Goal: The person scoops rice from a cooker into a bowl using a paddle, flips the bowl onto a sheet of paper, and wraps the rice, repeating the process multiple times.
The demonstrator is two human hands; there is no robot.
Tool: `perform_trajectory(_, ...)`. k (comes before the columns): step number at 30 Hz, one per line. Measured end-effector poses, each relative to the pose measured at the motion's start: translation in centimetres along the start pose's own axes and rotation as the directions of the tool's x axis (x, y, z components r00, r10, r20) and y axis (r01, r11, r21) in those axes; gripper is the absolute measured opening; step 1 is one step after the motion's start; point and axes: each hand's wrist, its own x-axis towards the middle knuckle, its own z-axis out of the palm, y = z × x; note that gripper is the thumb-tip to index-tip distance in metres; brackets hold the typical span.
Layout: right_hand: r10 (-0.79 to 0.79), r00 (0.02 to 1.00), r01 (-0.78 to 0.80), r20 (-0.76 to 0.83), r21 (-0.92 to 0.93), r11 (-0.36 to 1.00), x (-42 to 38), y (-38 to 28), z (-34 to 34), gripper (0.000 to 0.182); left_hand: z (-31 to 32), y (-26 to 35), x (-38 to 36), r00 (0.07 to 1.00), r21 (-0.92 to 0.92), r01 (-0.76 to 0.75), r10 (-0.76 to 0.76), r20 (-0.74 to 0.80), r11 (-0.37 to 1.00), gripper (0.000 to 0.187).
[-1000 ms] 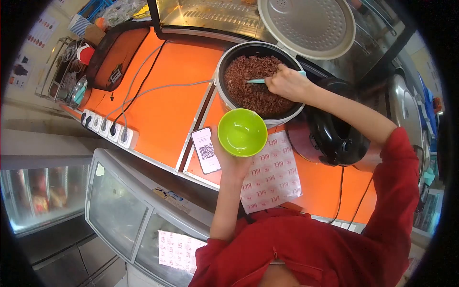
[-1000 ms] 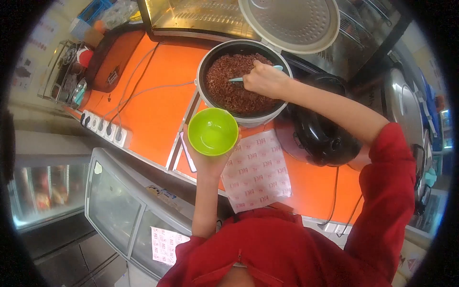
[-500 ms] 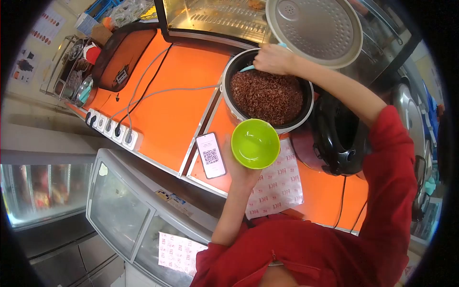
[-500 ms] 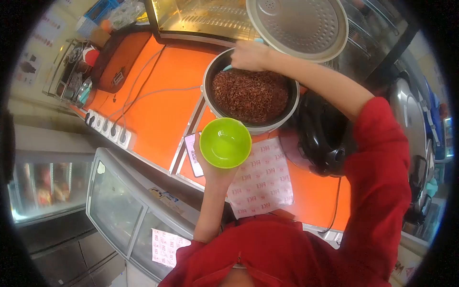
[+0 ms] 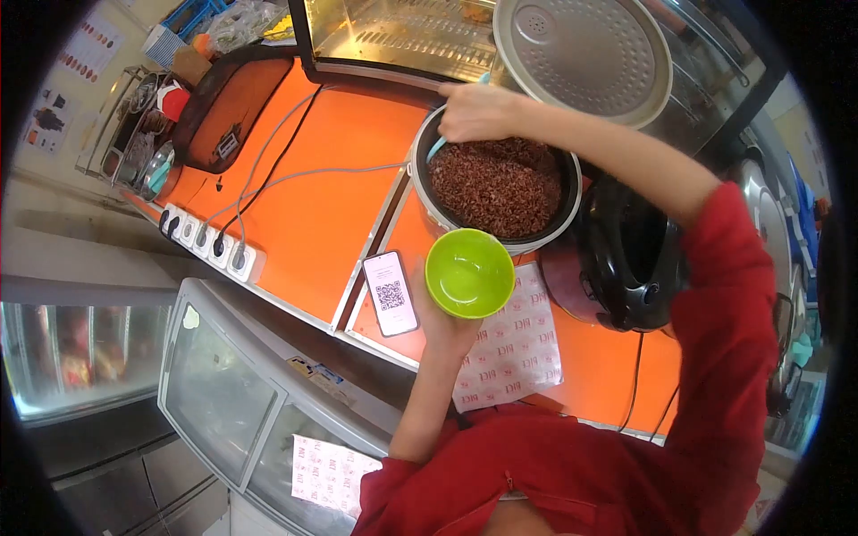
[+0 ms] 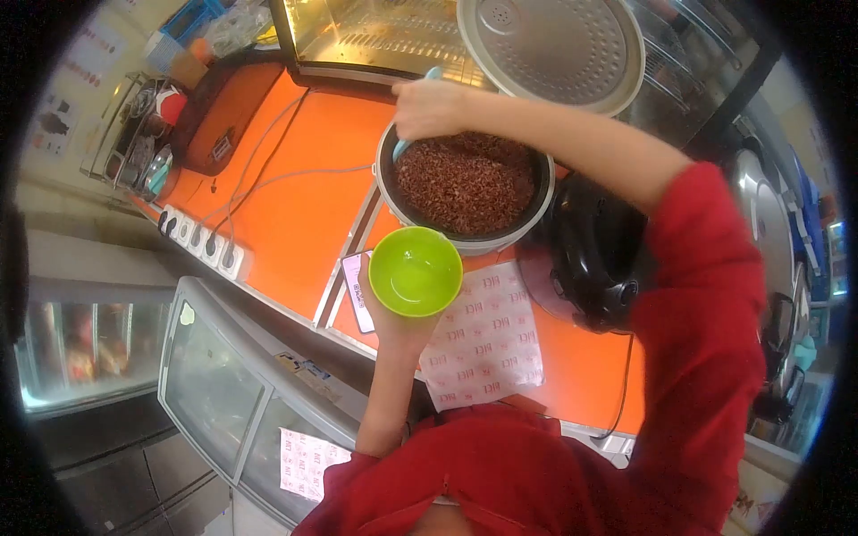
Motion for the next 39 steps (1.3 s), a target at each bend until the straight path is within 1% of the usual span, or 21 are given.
perform_trajectory(2, -0.067, 0.995, 0.066, 0.072, 0.014, 0.998, 0.3, -0.3, 1.3, 0.007, 0.0, -0.1, 0.2, 1.000, 0.009, 0.006, -0.006, -0.002, 1.000, 0.091)
perform_trajectory(4, 0.064, 0.991, -0.091, 0.119, 0.237, 0.967, -2.1, -0.5, 2.0, 0.006, 0.0, -0.1, 0.2, 1.000, 0.026, 0.002, -0.002, -0.014, 1.000, 0.089)
perform_trajectory(7, 0.089, 0.963, -0.171, 0.255, 0.321, 0.931, -7.2, -2.4, 0.9, 0.008, 0.0, -0.1, 0.2, 1.000, 0.029, 0.000, 0.001, -0.019, 1.000, 0.088)
perform_trajectory(8, 0.056, 0.967, -0.137, 0.247, 0.321, 0.937, -9.6, -3.7, 1.2, 0.014, -0.1, 0.0, 0.1, 1.000, 0.025, 0.003, -0.002, -0.016, 1.000, 0.087)
perform_trajectory(10, 0.104, 0.943, -0.205, 0.316, 0.304, 0.930, -11.5, -5.3, 0.6, 0.015, -0.1, 0.1, -0.1, 1.000, 0.011, 0.011, -0.011, -0.009, 1.000, 0.086)
perform_trajectory(12, 0.321, 0.880, -0.412, 0.350, 0.227, 0.882, -11.7, -4.8, -1.8, 0.018, -0.1, 0.1, -0.1, 1.000, 0.006, 0.016, -0.016, 0.000, 1.000, 0.085)
perform_trajectory(13, 0.386, 0.876, -0.451, 0.289, 0.208, 0.868, -11.8, -4.0, -1.9, 0.022, -0.1, 0.0, -0.2, 1.000, 0.002, 0.018, -0.018, 0.001, 1.000, 0.085)
perform_trajectory(17, 0.467, 0.826, -0.505, 0.315, 0.047, 0.862, -11.5, -0.6, -0.4, 0.018, 0.0, -0.1, -0.2, 0.999, -0.015, 0.045, -0.045, 0.009, 0.999, 0.083)
perform_trajectory(19, 0.404, 0.862, -0.445, 0.306, 0.078, 0.892, -10.4, -1.3, 2.6, 0.013, 0.2, -0.2, -0.2, 0.999, -0.023, 0.050, -0.050, 0.013, 0.998, 0.082)
perform_trajectory(20, 0.379, 0.841, -0.450, 0.386, 0.110, 0.886, -9.7, -2.2, 3.3, 0.012, 0.2, -0.2, -0.1, 0.998, -0.028, 0.056, -0.056, 0.011, 0.998, 0.081)
perform_trajectory(23, 0.439, 0.838, -0.496, 0.323, 0.117, 0.860, -9.8, -4.0, 4.2, 0.011, 0.3, 0.0, 0.2, 0.997, -0.024, 0.074, -0.074, -0.002, 0.997, 0.080)
perform_trajectory(25, 0.380, 0.860, -0.441, 0.342, 0.121, 0.889, -10.4, -5.4, 3.5, 0.010, 0.5, 0.2, 0.2, 0.997, -0.022, 0.080, -0.080, -0.007, 0.997, 0.079)
perform_trajectory(26, 0.381, 0.859, -0.442, 0.342, 0.121, 0.889, -10.2, -6.1, 2.5, 0.010, 0.3, 0.0, 0.3, 1.000, 0.093, 0.015, -0.016, 0.008, 0.996, 0.080)
perform_trajectory(28, 0.238, 0.930, -0.280, 0.279, 0.120, 0.952, -9.4, -7.7, 0.2, 0.009, -0.1, -0.6, 0.3, 0.993, 0.312, -0.118, 0.106, 0.055, 0.943, 0.082)
perform_trajectory(29, 0.080, 0.943, -0.108, 0.324, 0.069, 0.992, -8.9, -8.2, -1.2, 0.010, -0.4, -0.8, 0.2, 0.983, 0.417, -0.181, 0.159, 0.087, 0.891, 0.083)
perform_trajectory(30, 0.085, 0.942, -0.115, 0.324, 0.073, 0.991, -8.7, -7.9, -1.7, 0.010, -0.6, -0.8, 0.0, 0.970, 0.517, -0.242, 0.206, 0.127, 0.821, 0.084)
perform_trajectory(31, 0.154, 0.927, -0.192, 0.342, 0.079, 0.978, -8.6, -7.3, -1.7, 0.010, -0.7, -0.6, 0.0, 0.970, 0.526, -0.243, 0.203, 0.134, 0.815, 0.080)
perform_trajectory(33, 0.359, 0.880, -0.395, 0.312, 0.058, 0.917, -9.2, -5.6, -1.9, 0.013, -1.0, -0.1, -0.3, 0.984, 0.384, -0.174, 0.141, 0.112, 0.907, 0.070)
perform_trajectory(35, 0.486, 0.812, -0.557, 0.322, 0.183, 0.810, -10.7, -3.0, -4.4, 0.026, -1.6, 0.9, -0.5, 0.990, 0.236, -0.114, 0.091, 0.104, 0.965, 0.062)
perform_trajectory(37, 0.551, 0.774, -0.625, 0.310, 0.243, 0.742, -12.2, -2.0, -7.4, 0.030, -2.3, 2.0, -0.5, 0.990, 0.128, -0.085, 0.069, 0.124, 0.988, 0.056)
perform_trajectory(39, 0.501, 0.626, -0.710, 0.597, 0.171, 0.683, -13.5, -2.3, -8.7, 0.016, -2.7, 2.7, -0.1, 0.985, 0.085, -0.075, 0.061, 0.159, 0.994, 0.051)
